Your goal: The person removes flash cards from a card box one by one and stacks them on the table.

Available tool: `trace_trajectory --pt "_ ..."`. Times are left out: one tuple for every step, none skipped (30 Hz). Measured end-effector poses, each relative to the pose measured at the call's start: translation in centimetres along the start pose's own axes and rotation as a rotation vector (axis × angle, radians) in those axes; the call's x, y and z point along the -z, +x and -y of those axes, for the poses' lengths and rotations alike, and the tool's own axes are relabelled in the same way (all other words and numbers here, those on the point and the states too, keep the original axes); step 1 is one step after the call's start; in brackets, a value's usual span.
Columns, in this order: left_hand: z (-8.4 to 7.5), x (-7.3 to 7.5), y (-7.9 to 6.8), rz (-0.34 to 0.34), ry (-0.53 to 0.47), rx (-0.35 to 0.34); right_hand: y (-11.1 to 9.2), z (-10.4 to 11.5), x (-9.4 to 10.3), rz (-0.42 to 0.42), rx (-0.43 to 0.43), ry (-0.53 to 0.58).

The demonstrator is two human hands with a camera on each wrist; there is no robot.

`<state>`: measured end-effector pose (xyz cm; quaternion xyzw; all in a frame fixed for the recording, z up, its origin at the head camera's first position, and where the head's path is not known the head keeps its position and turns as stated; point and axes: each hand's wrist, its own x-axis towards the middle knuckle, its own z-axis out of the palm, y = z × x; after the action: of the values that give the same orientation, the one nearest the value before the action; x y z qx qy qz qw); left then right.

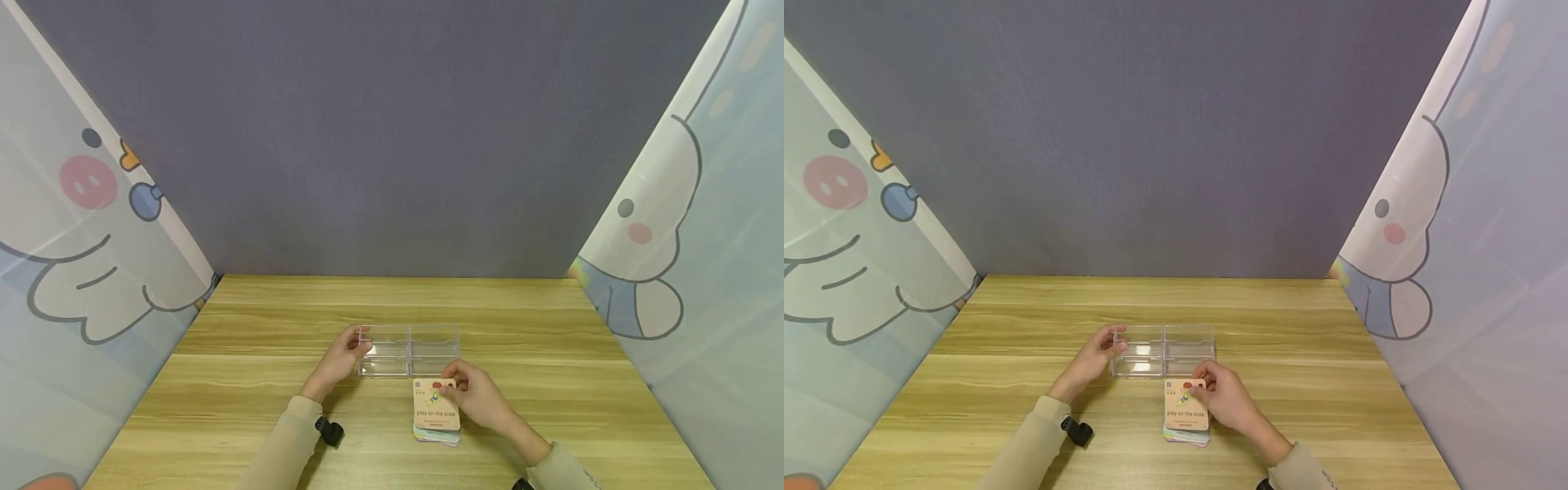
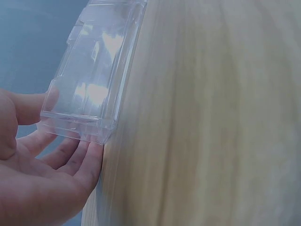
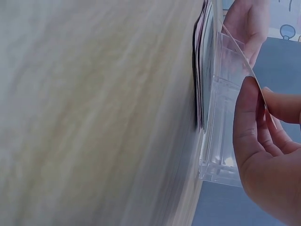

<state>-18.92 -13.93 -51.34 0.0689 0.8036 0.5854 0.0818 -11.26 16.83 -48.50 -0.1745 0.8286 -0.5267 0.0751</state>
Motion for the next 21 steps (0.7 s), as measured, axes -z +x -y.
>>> trace_trajectory --pt "0.0 0.0 0.01 0.0 -0.001 0.002 0.0 0.03 -0.01 0.002 0.002 -0.001" --pt "0.01 0.0 0.03 -0.001 -0.002 0.003 0.0 0.07 -0.02 0.006 0.005 -0.004" --pt "0.02 0.0 0.05 -0.001 -0.003 0.005 0.01 0.09 -0.04 0.011 0.01 -0.009" --pt "0.02 0.0 0.06 -0.001 -0.005 0.006 0.02 0.12 -0.05 0.017 0.015 -0.013" --pt "0.05 0.0 0.08 0.001 -0.001 -0.001 0.04 0.15 -0.08 0.021 0.017 -0.016" --pt "0.03 0.01 0.09 0.001 -0.004 -0.001 0.07 0.22 -0.1 0.025 0.017 -0.019" --pt "0.03 0.01 0.09 0.002 -0.005 -0.002 0.11 0.25 -0.13 0.029 0.014 -0.021" --pt "0.02 0.01 0.1 0.003 -0.007 -0.003 0.14 0.24 -0.16 0.031 0.013 -0.027" --pt "0.02 0.01 0.11 0.003 -0.008 -0.005 0.17 0.22 -0.19 0.031 0.011 -0.031" --pt "0.02 0.02 0.1 0.005 -0.007 -0.007 0.2 0.18 -0.22 0.031 0.008 -0.034" --pt "0.03 0.0 0.1 0.004 -0.005 -0.008 0.23 0.12 -0.24 0.03 0.004 -0.038" --pt "0.02 -0.01 0.1 0.002 -0.008 -0.002 0.26 0.05 -0.27 0.027 0.001 -0.044" --pt "0.01 -0.02 0.08 0.002 -0.006 -0.003 0.26 -0.01 -0.29 0.024 0.0 -0.047" --pt "0.01 -0.02 0.08 0.001 -0.004 -0.001 0.27 -0.08 -0.32 0.021 -0.002 -0.055" --pt "0.02 -0.03 0.08 0.0 -0.001 0.0 0.28 -0.15 -0.34 0.019 -0.003 -0.061" --pt "0.01 -0.04 0.06 0.001 0.002 0.0 0.3 -0.21 -0.37 0.015 -0.003 -0.071" --pt "-0.01 -0.04 0.05 -0.001 0.002 0.001 0.3 -0.24 -0.4 0.01 -0.004 -0.081" --pt "0.0 -0.02 0.02 0.0 0.005 -0.003 0.28 -0.25 -0.42 0.005 -0.002 -0.088" --pt "0.01 -0.01 0.0 0.002 0.008 -0.007 0.25 -0.27 -0.44 0.002 0.002 -0.095" --pt "0.03 0.01 0.0 0.004 0.007 -0.006 0.24 -0.26 -0.48 -0.002 0.001 -0.109" --pt "0.03 0.02 -0.02 0.007 0.006 -0.006 0.21 -0.22 -0.52 -0.008 0.002 -0.12"
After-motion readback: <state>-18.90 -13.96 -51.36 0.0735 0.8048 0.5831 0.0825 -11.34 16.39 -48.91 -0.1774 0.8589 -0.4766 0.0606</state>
